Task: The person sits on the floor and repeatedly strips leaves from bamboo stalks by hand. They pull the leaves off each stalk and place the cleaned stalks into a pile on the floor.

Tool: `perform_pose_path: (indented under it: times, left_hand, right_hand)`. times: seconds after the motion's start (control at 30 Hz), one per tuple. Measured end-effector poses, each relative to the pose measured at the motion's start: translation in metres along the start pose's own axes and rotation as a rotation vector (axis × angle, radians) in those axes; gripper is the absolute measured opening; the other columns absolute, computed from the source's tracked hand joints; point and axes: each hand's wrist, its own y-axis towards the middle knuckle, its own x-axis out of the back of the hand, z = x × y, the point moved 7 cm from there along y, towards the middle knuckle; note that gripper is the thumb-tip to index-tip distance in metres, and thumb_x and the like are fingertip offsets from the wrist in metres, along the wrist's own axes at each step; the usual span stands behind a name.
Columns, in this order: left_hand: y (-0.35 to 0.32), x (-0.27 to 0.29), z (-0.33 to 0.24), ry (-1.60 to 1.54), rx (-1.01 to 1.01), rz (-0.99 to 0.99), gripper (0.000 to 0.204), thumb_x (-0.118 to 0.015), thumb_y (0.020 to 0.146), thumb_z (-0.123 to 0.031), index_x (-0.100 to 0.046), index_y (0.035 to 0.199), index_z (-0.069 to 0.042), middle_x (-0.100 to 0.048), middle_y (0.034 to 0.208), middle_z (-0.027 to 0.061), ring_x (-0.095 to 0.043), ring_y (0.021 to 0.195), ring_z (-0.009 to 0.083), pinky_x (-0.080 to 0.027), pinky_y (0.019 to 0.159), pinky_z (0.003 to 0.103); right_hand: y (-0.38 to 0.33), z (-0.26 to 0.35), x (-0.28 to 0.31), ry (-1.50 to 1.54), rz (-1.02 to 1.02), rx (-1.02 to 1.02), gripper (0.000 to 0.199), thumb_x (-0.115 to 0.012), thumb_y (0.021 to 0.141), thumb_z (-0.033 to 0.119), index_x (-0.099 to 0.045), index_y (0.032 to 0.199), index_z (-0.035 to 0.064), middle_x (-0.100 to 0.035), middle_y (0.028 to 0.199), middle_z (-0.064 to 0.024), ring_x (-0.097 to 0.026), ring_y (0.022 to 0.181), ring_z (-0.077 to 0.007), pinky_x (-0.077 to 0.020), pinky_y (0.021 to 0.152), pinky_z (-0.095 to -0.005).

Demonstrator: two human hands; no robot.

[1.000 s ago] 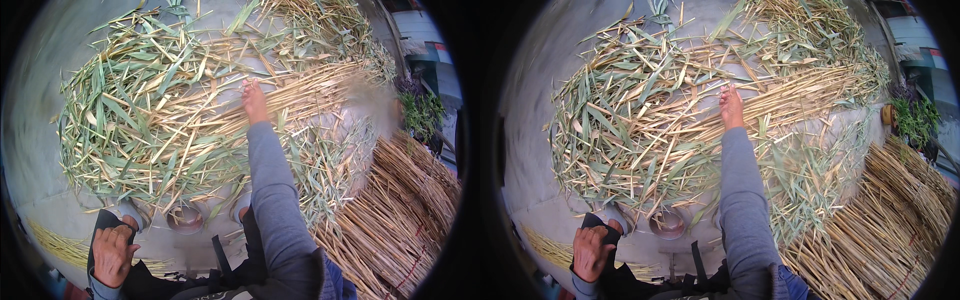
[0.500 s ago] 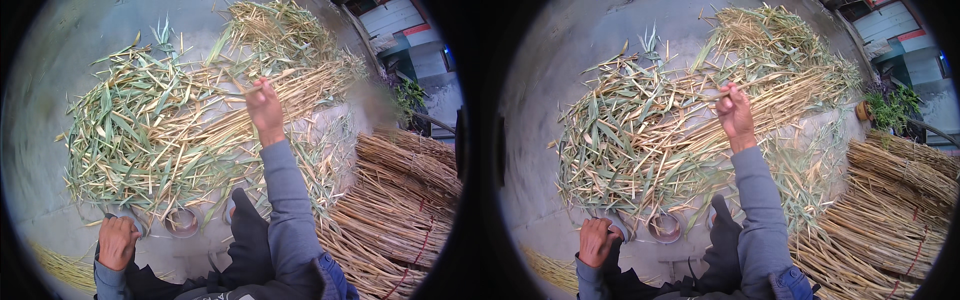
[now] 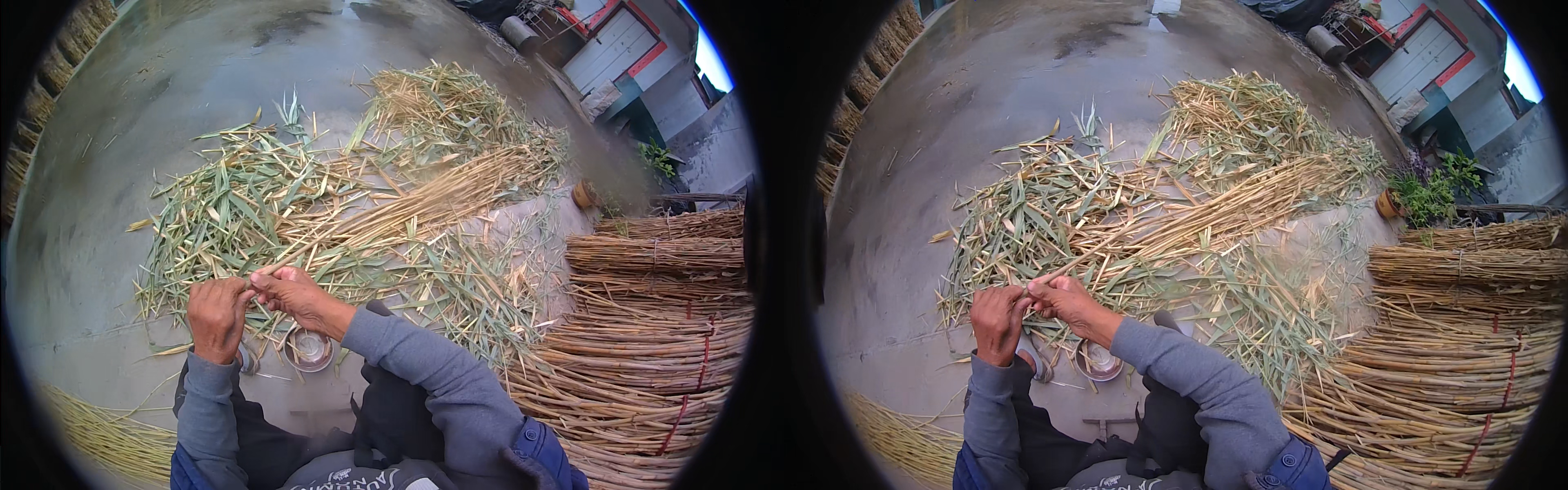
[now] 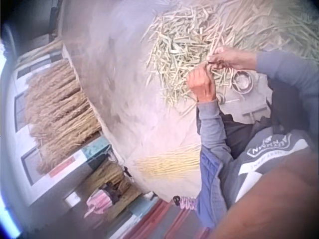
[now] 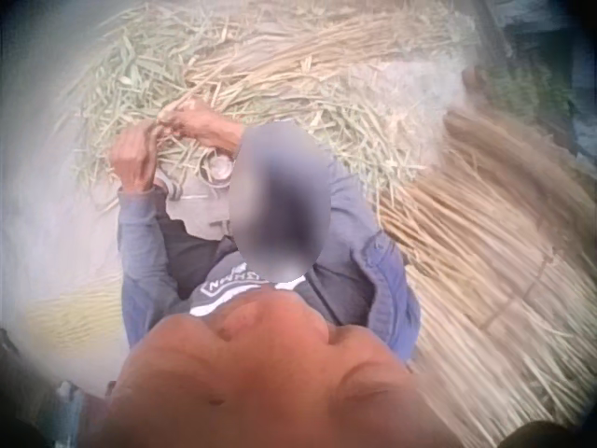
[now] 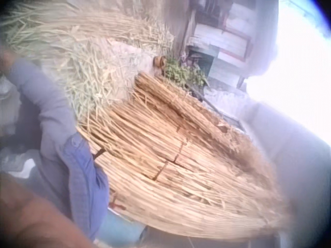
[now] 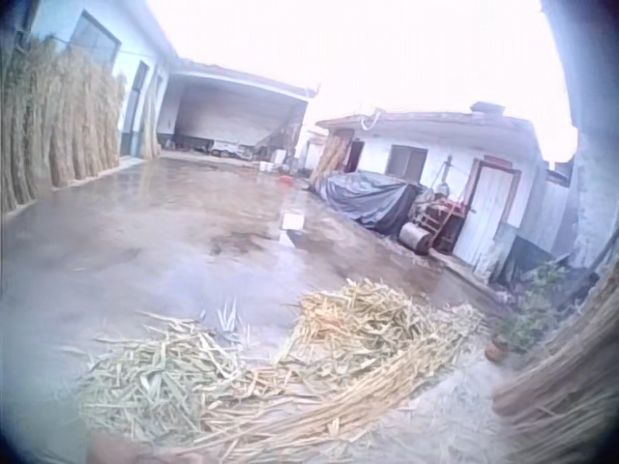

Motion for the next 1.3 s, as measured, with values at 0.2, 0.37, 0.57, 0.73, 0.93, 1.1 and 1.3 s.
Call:
perform_pose_path:
  times: [0.2, 0.37, 0.57, 0.73, 0.93, 1.1, 1.3]
  left_hand:
    - [-0.024, 0.065, 0.029, 0.114, 0.061, 0.005, 0.019, -0.081, 0.076, -0.013, -0.068, 0.087, -0.008, -0.065, 0.076, 0.0046, -0.060, 0.072, 0.0256, -0.042, 0.069, 0.040]
    - [-0.054, 0.144, 0.066, 0.340, 0.141, -0.009, 0.020, -0.081, 0.074, -0.009, -0.065, 0.086, -0.007, -0.065, 0.080, 0.0059, -0.061, 0.079, 0.0263, -0.042, 0.071, 0.039]
    - [-0.040, 0.143, 0.049, 0.676, 0.194, 0.167, 0.034, -0.082, 0.070, -0.013, -0.064, 0.099, -0.006, -0.068, 0.096, 0.0084, -0.062, 0.108, 0.0286, -0.042, 0.088, 0.040]
    - [0.015, 0.049, 0.016, 0.533, -0.026, 0.174, 0.041, -0.082, 0.071, -0.020, -0.064, 0.105, -0.007, -0.068, 0.100, 0.0068, -0.061, 0.109, 0.0256, -0.043, 0.090, 0.038]
    - [0.030, 0.008, 0.019, 0.261, -0.172, -0.031, 0.021, -0.079, 0.077, -0.025, -0.067, 0.087, -0.010, -0.065, 0.081, 0.0030, -0.064, 0.085, 0.0217, -0.047, 0.073, 0.036]
    - [0.031, 0.014, 0.035, 0.170, -0.126, -0.133, 0.016, -0.081, 0.077, -0.020, -0.070, 0.085, -0.012, -0.069, 0.081, -0.0006, -0.065, 0.081, 0.0199, -0.048, 0.068, 0.036]
    - [0.033, 0.026, 0.044, -0.060, 0.006, -0.237, 0.014, -0.082, 0.078, -0.019, -0.070, 0.083, -0.013, -0.070, 0.080, -0.0002, -0.065, 0.077, 0.0199, -0.045, 0.072, 0.036]
  right_hand:
    - [0.009, 0.023, 0.027, 0.322, -0.098, 0.185, 0.015, -0.071, 0.098, 0.021, -0.065, 0.103, 0.0078, -0.073, 0.092, -0.0022, -0.066, 0.072, -0.0068, -0.0526, 0.059, -0.0186]
    - [0.006, 0.065, 0.121, 0.317, -0.266, 0.223, 0.018, -0.072, 0.097, 0.020, -0.067, 0.101, 0.0025, -0.068, 0.082, -0.0021, -0.064, 0.067, -0.0089, -0.0539, 0.057, -0.0216]
    - [0.023, 0.052, 0.107, 0.247, -0.376, 0.245, 0.020, -0.074, 0.096, 0.022, -0.066, 0.098, 0.0045, -0.069, 0.081, -0.0019, -0.066, 0.069, -0.0099, -0.0542, 0.057, -0.0217]
    - [0.015, 0.052, 0.058, 0.128, -0.325, 0.245, 0.025, -0.078, 0.093, 0.028, -0.065, 0.099, 0.0072, -0.071, 0.085, -0.0027, -0.069, 0.070, -0.0104, -0.0534, 0.056, -0.0213]
    - [-0.003, 0.055, 0.051, 0.252, -0.257, 0.255, 0.024, -0.074, 0.096, 0.026, -0.065, 0.105, 0.0054, -0.073, 0.095, -0.0066, -0.071, 0.082, -0.0157, -0.0569, 0.065, -0.0244]
    - [-0.013, 0.071, 0.099, 0.325, -0.329, 0.284, 0.022, -0.071, 0.098, 0.018, -0.061, 0.113, 0.0063, -0.072, 0.104, -0.0093, -0.072, 0.094, -0.0211, -0.0591, 0.076, -0.0284]
    - [-0.006, 0.063, 0.110, 0.205, -0.451, 0.288, 0.021, -0.071, 0.098, 0.020, -0.059, 0.104, 0.0048, -0.073, 0.093, -0.0092, -0.074, 0.083, -0.0196, -0.0586, 0.066, -0.0253]
